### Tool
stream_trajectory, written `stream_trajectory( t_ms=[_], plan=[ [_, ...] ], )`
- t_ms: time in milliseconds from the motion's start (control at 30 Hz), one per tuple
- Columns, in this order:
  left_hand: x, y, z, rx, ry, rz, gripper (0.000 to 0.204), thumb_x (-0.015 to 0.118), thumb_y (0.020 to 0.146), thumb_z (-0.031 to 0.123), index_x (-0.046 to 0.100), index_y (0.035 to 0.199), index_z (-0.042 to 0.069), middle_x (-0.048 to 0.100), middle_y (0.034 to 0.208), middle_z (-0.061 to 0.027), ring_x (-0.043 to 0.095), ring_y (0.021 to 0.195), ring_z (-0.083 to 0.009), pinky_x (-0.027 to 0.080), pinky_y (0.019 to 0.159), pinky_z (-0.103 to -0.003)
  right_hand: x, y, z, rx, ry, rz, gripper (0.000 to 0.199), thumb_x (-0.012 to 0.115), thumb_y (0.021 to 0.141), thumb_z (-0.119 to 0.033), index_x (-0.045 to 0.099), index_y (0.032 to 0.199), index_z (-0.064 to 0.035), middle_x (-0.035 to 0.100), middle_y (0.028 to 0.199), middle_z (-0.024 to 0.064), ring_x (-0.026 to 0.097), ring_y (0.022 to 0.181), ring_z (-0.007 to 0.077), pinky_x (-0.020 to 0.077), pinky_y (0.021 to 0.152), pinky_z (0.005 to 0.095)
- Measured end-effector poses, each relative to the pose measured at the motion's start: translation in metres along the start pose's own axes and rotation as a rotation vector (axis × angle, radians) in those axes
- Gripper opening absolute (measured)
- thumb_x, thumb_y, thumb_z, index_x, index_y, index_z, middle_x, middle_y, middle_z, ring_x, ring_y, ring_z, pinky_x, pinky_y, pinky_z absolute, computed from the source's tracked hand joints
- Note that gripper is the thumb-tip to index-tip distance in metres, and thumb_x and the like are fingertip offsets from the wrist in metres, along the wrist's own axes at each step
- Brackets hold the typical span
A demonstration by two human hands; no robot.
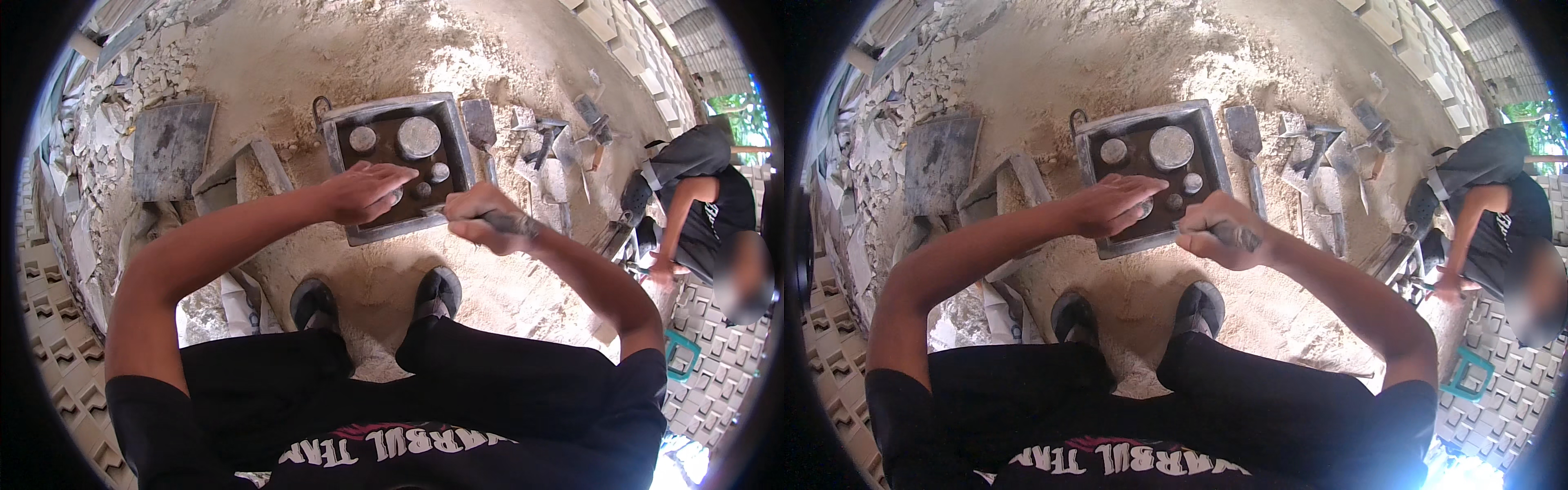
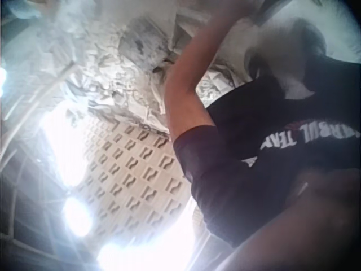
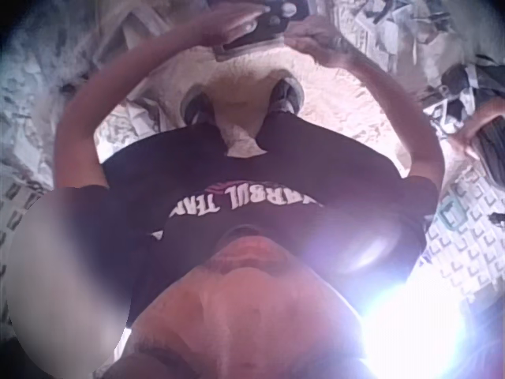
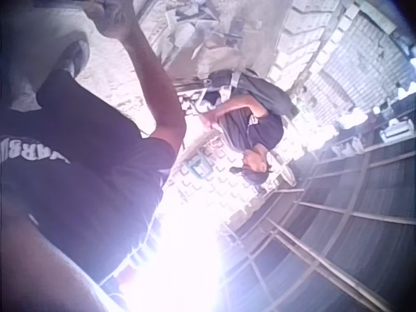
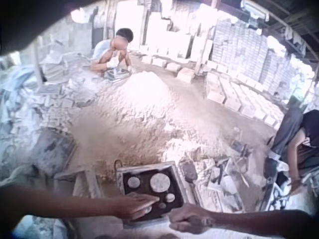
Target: The person fills a metal mold with powder, uses a trowel to scrape and level the surface, and then uses a cylindrical tool to tamp down the material inside the circular sections of the mold.
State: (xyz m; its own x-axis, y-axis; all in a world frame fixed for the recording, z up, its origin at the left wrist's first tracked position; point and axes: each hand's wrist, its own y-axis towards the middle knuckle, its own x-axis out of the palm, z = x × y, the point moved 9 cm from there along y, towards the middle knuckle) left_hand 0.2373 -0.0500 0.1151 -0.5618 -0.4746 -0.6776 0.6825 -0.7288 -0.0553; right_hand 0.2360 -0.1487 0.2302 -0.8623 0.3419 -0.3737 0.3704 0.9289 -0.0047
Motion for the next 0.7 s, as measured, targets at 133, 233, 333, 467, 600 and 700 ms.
stream_trajectory(
  t_ms=[133,233,333,467,600,700],
  plan=[
    [0.011,0.020,0.003,-0.043,-0.154,0.030,0.050,0.038,0.097,0.021,0.032,0.144,0.004,0.039,0.144,-0.0193,0.034,0.137,-0.0322,0.025,0.110,-0.044,-0.012,-0.007,0.005,0.262,0.042,0.149,0.031,0.055,0.086,-0.020,0.048,0.063,0.0011,0.040,0.052,0.0097,0.039,0.050,0.0175,0.0345,0.051,0.0347],
    [0.011,0.031,-0.014,-0.151,-0.346,0.142,0.050,0.037,0.098,0.024,0.034,0.144,0.003,0.040,0.145,-0.0194,0.033,0.137,-0.0321,0.025,0.112,-0.039,-0.012,0.001,-0.013,0.152,0.044,0.113,0.031,0.054,0.086,-0.020,0.047,0.064,0.0014,0.042,0.056,0.0104,0.041,0.055,0.0174,0.0362,0.054,0.0349],
    [0.022,0.053,-0.026,-0.191,-0.448,0.126,0.050,0.036,0.099,0.027,0.035,0.144,0.005,0.042,0.144,-0.0188,0.035,0.137,-0.0301,0.026,0.112,-0.034,-0.013,-0.020,0.027,0.181,0.151,0.159,0.035,0.052,0.089,-0.022,0.045,0.062,0.0002,0.047,0.061,0.0070,0.042,0.059,0.0147,0.0348,0.055,0.0326],
    [0.022,0.061,-0.024,-0.291,-0.543,-0.016,0.050,0.035,0.098,0.025,0.037,0.144,0.006,0.043,0.143,-0.0182,0.041,0.132,-0.0284,0.030,0.110,-0.035,-0.044,-0.019,0.021,0.120,0.477,0.401,0.038,0.047,0.093,-0.015,0.042,0.057,-0.0036,0.042,0.057,0.0000,0.035,0.055,0.0095,0.0283,0.051,0.0291],
    [0.026,0.067,-0.030,-0.238,-0.484,-0.061,0.053,0.029,0.097,0.028,0.034,0.146,0.009,0.051,0.136,-0.0179,0.047,0.126,-0.0269,0.032,0.106,-0.033,-0.046,-0.026,0.024,0.153,0.336,0.604,0.042,0.044,0.098,-0.018,0.041,0.057,-0.0058,0.036,0.054,-0.0018,0.030,0.051,0.0076,0.0258,0.050,0.0278],
    [0.026,0.069,-0.026,-0.287,-0.468,-0.178,0.054,0.028,0.096,0.029,0.033,0.147,0.010,0.051,0.136,-0.0202,0.047,0.126,-0.0281,0.032,0.106,-0.035,-0.049,-0.032,0.050,0.342,0.300,0.761,0.045,0.045,0.100,-0.025,0.041,0.059,-0.0072,0.036,0.054,-0.0038,0.029,0.052,0.0054,0.0245,0.049,0.0264]
  ],
)
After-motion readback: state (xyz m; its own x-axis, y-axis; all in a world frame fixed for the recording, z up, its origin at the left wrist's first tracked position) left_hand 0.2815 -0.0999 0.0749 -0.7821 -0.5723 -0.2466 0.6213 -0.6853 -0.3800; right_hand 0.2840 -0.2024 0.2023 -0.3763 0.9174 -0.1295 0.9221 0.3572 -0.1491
